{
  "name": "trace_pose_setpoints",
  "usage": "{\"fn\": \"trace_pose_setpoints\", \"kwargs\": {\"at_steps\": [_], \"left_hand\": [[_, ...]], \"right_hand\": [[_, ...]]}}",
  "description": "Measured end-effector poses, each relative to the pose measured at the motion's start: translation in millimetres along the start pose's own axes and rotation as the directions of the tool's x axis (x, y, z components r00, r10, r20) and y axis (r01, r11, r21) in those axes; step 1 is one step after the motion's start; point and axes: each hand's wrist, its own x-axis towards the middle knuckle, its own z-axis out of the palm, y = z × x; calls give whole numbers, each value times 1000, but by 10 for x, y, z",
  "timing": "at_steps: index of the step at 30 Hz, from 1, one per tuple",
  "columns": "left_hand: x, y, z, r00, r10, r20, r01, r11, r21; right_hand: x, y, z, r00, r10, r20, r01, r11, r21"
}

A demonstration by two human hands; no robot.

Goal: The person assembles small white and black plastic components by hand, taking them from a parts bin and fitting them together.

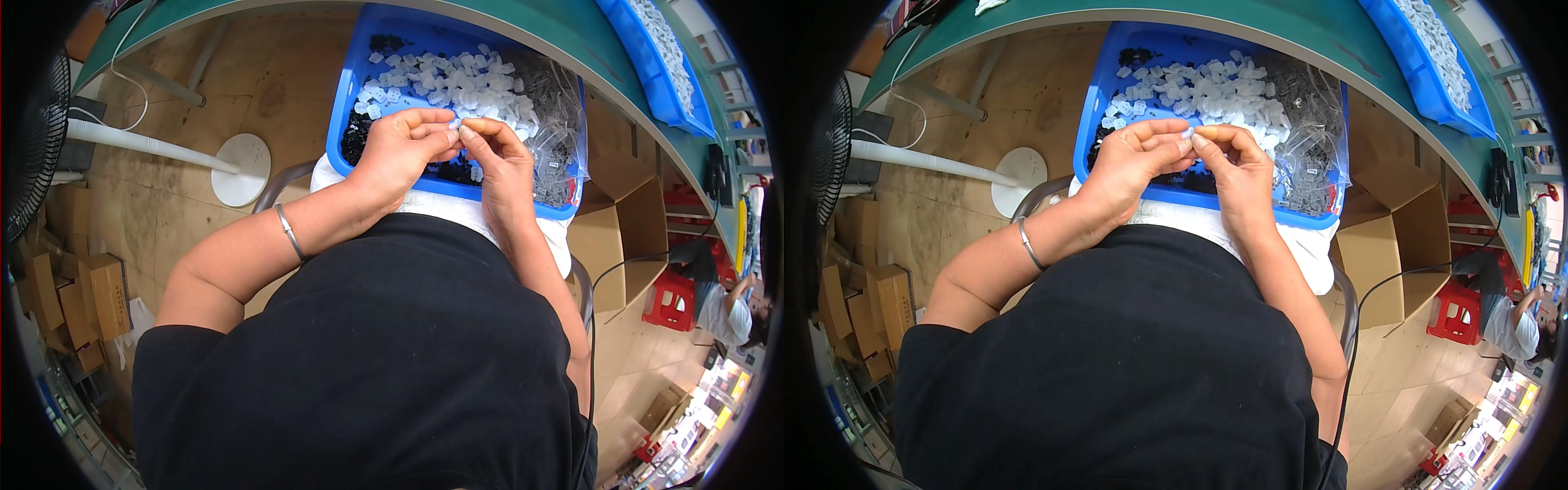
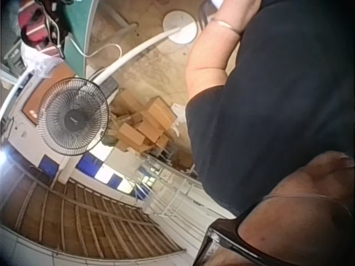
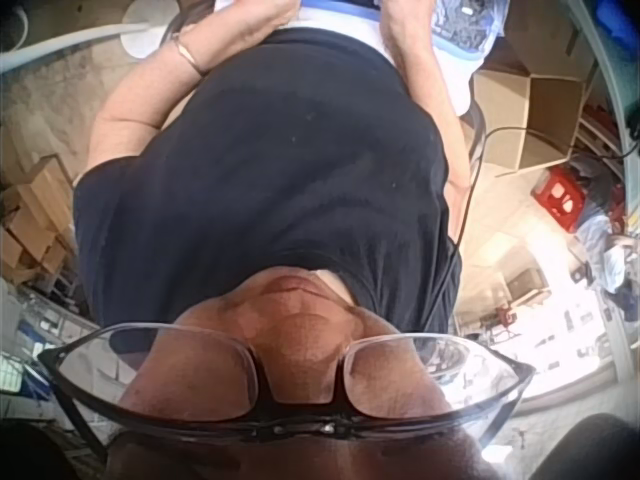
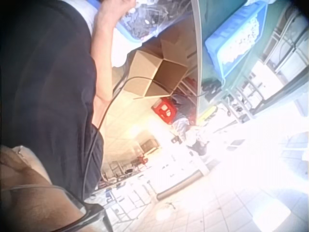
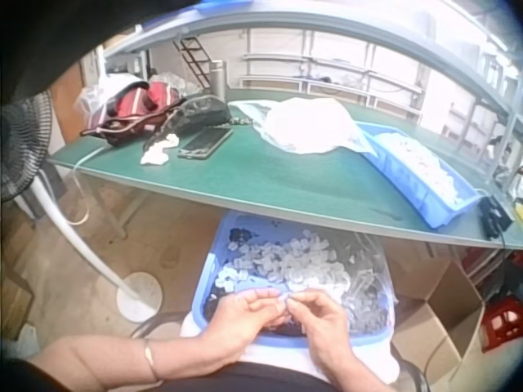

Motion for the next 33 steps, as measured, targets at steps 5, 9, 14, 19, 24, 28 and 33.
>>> {"fn": "trace_pose_setpoints", "kwargs": {"at_steps": [5,9,14,19,24,28,33], "left_hand": [[23,-35,-8,999,51,19,-53,994,100],[0,-23,-4,991,120,59,-130,969,212],[80,-55,-44,984,132,121,-158,959,235],[162,-66,-167,992,12,123,-33,986,165],[153,0,-156,986,84,147,-118,964,239],[173,7,-193,977,129,167,-172,945,277],[180,71,-185,979,-73,189,18,961,277]], "right_hand": [[10,10,6,994,105,30,-108,976,191],[38,5,-48,970,201,139,-237,912,335],[21,36,-80,984,160,84,-174,965,198],[-26,-65,-65,987,115,115,-110,993,-53],[25,-194,-292,981,-196,-8,188,951,-245],[124,-252,-883,894,-364,-261,170,814,-555],[163,-140,-1205,904,-414,-105,14,275,-961]]}}
